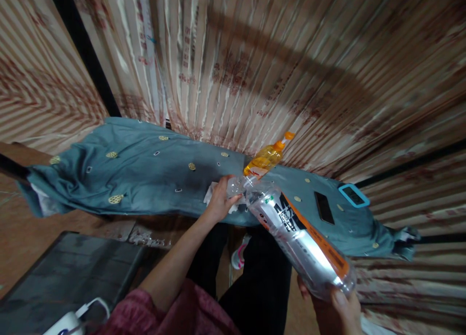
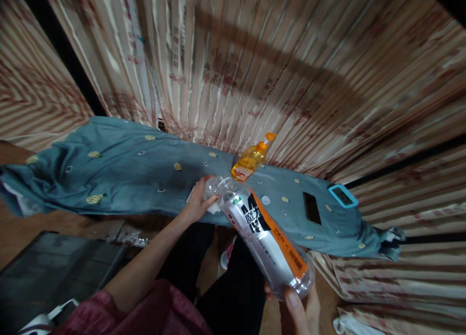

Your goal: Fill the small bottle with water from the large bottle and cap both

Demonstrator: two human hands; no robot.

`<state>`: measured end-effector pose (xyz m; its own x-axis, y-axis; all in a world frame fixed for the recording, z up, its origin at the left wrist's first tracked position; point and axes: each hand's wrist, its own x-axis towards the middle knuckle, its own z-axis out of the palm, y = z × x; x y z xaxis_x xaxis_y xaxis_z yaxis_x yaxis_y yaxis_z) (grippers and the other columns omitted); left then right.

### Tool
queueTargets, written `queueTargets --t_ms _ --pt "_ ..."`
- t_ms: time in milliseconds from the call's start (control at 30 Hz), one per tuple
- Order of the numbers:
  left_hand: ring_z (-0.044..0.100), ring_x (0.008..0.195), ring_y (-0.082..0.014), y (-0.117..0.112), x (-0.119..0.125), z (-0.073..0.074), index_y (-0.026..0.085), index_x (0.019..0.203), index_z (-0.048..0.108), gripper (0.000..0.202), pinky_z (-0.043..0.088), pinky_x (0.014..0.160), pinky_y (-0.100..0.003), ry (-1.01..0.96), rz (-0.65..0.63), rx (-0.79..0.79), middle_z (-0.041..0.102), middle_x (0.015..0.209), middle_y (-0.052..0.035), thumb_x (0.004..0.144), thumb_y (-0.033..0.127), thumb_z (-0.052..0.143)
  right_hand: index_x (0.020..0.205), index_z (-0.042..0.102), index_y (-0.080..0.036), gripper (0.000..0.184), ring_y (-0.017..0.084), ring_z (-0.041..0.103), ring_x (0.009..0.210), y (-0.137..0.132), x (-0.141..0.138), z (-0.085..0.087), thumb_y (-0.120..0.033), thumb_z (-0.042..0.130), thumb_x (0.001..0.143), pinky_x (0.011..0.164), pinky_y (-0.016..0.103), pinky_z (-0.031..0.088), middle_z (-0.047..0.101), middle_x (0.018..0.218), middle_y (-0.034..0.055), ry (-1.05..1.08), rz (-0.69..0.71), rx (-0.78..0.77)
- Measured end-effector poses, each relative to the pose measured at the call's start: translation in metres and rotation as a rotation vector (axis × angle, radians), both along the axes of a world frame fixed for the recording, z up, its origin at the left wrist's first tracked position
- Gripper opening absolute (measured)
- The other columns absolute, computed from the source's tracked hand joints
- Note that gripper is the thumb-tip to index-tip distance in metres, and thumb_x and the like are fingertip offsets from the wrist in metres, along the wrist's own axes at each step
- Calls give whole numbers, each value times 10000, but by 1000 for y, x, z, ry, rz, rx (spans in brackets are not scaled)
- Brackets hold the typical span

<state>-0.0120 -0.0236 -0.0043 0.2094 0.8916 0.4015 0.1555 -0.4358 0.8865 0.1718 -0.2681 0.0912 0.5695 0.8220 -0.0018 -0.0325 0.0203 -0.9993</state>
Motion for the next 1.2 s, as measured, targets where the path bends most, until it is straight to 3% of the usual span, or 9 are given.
queueTargets --t_ms 233,433,533,733,867,1200 --pt "638 1194 -347 1 0 0 172 1300 519 510 483 1053 -528 -10 5 -9 659 1255 -157 867 351 723 1417 558 -245 661 234 562 749 4 -3 4 -532 687 836 545 306 395 671 849 53 -23 -22 23" --pt "638 1195 -345 2 0 0 184 1292 534 503 491 1045 -517 -14 11 -12 662 1253 -143 863 355 732 1385 594 -262 690 266 589 845 5 -2 7 -585 737 793 529 314 394 725 1012 89 -51 -55 16" --pt "641 1186 -347 2 0 0 175 1284 535 499 492 1040 -519 -16 13 -10 663 1244 -146 858 343 733 1363 614 -254 713 216 548 727 7 -4 11 -610 761 763 517 314 380 697 1060 82 -47 -75 15" --pt "640 1184 -332 2 1 -1 181 1294 530 500 497 1045 -501 -11 6 -5 662 1252 -140 859 326 729 1419 558 -225 719 207 510 609 4 0 11 -585 705 814 499 335 374 659 918 70 -94 -44 -2" --pt "646 1177 -337 2 1 -2 179 1294 525 510 495 1046 -514 2 12 -13 664 1245 -140 850 315 735 1381 591 -199 727 208 476 588 2 5 9 -564 765 777 495 341 379 643 780 56 -85 -60 33" --pt "638 1197 -370 2 0 2 151 1278 537 502 482 1051 -544 -11 4 -20 660 1242 -163 836 288 732 1401 578 -222 740 235 597 666 1 4 12 -557 789 776 646 400 502 699 878 47 -97 -76 31"
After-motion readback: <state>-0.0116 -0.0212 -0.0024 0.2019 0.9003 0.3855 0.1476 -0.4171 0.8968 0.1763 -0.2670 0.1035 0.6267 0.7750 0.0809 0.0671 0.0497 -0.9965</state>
